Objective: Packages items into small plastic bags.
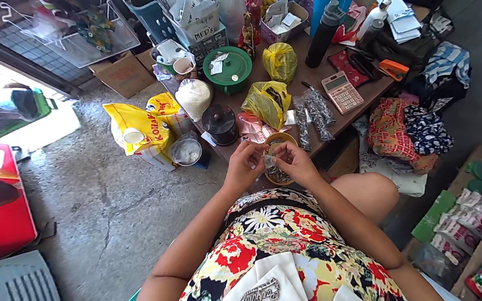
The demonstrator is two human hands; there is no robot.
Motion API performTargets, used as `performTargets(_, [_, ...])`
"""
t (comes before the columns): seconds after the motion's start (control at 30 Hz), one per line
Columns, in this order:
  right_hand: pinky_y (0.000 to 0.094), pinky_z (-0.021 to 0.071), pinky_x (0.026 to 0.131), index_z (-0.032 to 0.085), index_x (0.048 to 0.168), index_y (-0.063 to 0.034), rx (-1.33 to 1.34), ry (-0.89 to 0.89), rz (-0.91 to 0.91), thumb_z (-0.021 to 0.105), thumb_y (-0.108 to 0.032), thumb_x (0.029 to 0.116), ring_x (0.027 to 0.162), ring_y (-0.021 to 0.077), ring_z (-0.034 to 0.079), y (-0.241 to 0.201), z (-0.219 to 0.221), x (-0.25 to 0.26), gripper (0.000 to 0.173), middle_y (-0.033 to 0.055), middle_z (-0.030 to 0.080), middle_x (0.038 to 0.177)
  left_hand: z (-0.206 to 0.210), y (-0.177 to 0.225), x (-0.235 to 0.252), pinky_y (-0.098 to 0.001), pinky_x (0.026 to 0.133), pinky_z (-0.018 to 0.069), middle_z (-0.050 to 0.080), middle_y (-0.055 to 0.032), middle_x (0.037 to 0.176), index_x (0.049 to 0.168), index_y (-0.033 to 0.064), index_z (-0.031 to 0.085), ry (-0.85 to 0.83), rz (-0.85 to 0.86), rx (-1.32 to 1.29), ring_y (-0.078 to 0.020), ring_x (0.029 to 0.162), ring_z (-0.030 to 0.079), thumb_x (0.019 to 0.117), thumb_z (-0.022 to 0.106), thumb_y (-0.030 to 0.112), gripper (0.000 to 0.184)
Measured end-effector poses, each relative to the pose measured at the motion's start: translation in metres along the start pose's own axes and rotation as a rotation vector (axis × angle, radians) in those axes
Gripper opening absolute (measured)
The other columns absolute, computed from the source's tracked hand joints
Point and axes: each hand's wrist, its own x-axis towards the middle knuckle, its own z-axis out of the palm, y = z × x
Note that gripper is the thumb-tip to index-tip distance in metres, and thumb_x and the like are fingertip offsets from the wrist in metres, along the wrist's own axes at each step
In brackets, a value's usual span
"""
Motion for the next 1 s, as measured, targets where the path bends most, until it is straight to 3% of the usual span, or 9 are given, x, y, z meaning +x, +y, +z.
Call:
performTargets(0.17, [0.0323,0.0567,0.073,0.062,0.121,-0.0022,-0.051,-0.02,0.019,0.074,-0.009,0.093,0.081,0.0146,0.066,-0.001,0.011,0.002,0.031,0.0091,0.068,0.095,0.001,-0.003,-0.004,-0.0201,0.068,0.0558,0.063,-0.0083,0.109,0.116,-0.0004,0.067,-0.016,-0.029,-0.03,-0.006,0.077,0.062,0.0822,0.073,-0.003,0.035])
performTargets(0.3, [0.0338,0.0569,0.088,0.054,0.114,-0.0029,0.599,-0.111,0.207,0.055,0.007,0.099,0.086,0.0142,0.067,0.001,0.013,0.005,0.018,0.0053,0.065,0.093,-0.003,-0.006,-0.006,-0.0191,0.064,0.052,0.059,-0.0075,0.101,0.121,0.0024,0.068,-0.043,-0.217,0.073,-0.0069,0.073,0.058,0.0818,0.076,0.0,0.041])
performTargets(0.4, [0.0335,0.058,0.083,0.052,0.1,-0.0102,0.97,-0.126,0.424,0.043,0.0,0.1056,0.078,0.0167,0.069,0.011,0.018,0.008,0.015,0.006,0.068,0.083,-0.003,-0.01,-0.006,-0.0226,0.067,0.0556,0.059,-0.0086,0.103,0.123,0.0034,0.066,-0.028,-0.387,0.056,-0.0093,0.076,0.062,0.0823,0.073,-0.002,0.041])
performTargets(0.57, [0.0262,0.0551,0.071,0.051,0.098,-0.0052,0.685,-0.032,0.348,0.059,0.011,0.0953,0.071,0.0107,0.06,0.017,0.031,0.013,0.018,0.0033,0.06,0.084,0.001,-0.013,-0.008,-0.0287,0.076,0.0593,0.061,-0.0024,0.097,0.127,0.0026,0.06,0.145,-0.565,-0.549,-0.0101,0.076,0.063,0.0872,0.066,-0.015,0.044])
performTargets(0.67, [0.029,0.0574,0.072,0.049,0.093,-0.0042,0.663,0.078,0.346,0.059,0.013,0.0941,0.068,0.0124,0.061,0.02,0.035,0.016,0.02,0.0044,0.058,0.081,-0.001,-0.013,-0.007,-0.0267,0.076,0.0568,0.06,0.0032,0.082,0.124,0.0088,0.061,0.075,-0.633,-0.881,-0.0077,0.071,0.061,0.0912,0.056,-0.014,0.04])
performTargets(0.73, [0.0307,0.0581,0.073,0.05,0.092,-0.0031,0.616,0.1,0.289,0.059,0.015,0.0921,0.069,0.0132,0.061,0.022,0.037,0.017,0.02,0.0049,0.058,0.083,0.002,-0.014,-0.007,-0.0235,0.075,0.0553,0.062,0.0036,0.081,0.111,0.0069,0.064,0.002,-0.579,-0.716,-0.0054,0.073,0.061,0.0885,0.061,-0.011,0.029])
performTargets(0.83, [0.0334,0.0587,0.076,0.058,0.092,0.003,0.311,0.092,0.117,0.064,0.01,0.0887,0.078,0.0157,0.063,0.029,0.038,0.015,0.01,0.0109,0.06,0.094,0.005,-0.014,-0.007,-0.0255,0.07,0.052,0.057,-0.0062,0.088,0.086,0.0003,0.07,0.002,-0.386,-0.032,-0.0107,0.076,0.057,0.0829,0.073,-0.005,0.007])
performTargets(0.93, [0.0335,0.0563,0.085,0.07,0.099,0.0057,-0.061,0.055,-0.06,0.063,-0.002,0.0912,0.098,0.0201,0.064,0.025,0.036,0.013,0.013,0.0197,0.061,0.12,0.008,-0.015,-0.006,-0.0312,0.074,0.0546,0.063,-0.0143,0.094,0.088,0.0007,0.076,0.045,-0.248,0.209,-0.0164,0.08,0.062,0.0844,0.07,0.003,0.008])
performTargets(1.0, [0.0339,0.0572,0.084,0.073,0.094,0.0053,-0.185,0.074,-0.191,0.062,-0.002,0.0915,0.098,0.021,0.066,0.018,0.038,0.016,0.013,0.0223,0.061,0.127,0.002,-0.007,-0.002,-0.0333,0.081,0.057,0.066,-0.0188,0.105,0.092,-0.0004,0.078,0.052,-0.182,0.273,-0.0204,0.089,0.066,0.0863,0.068,0.001,0.011])
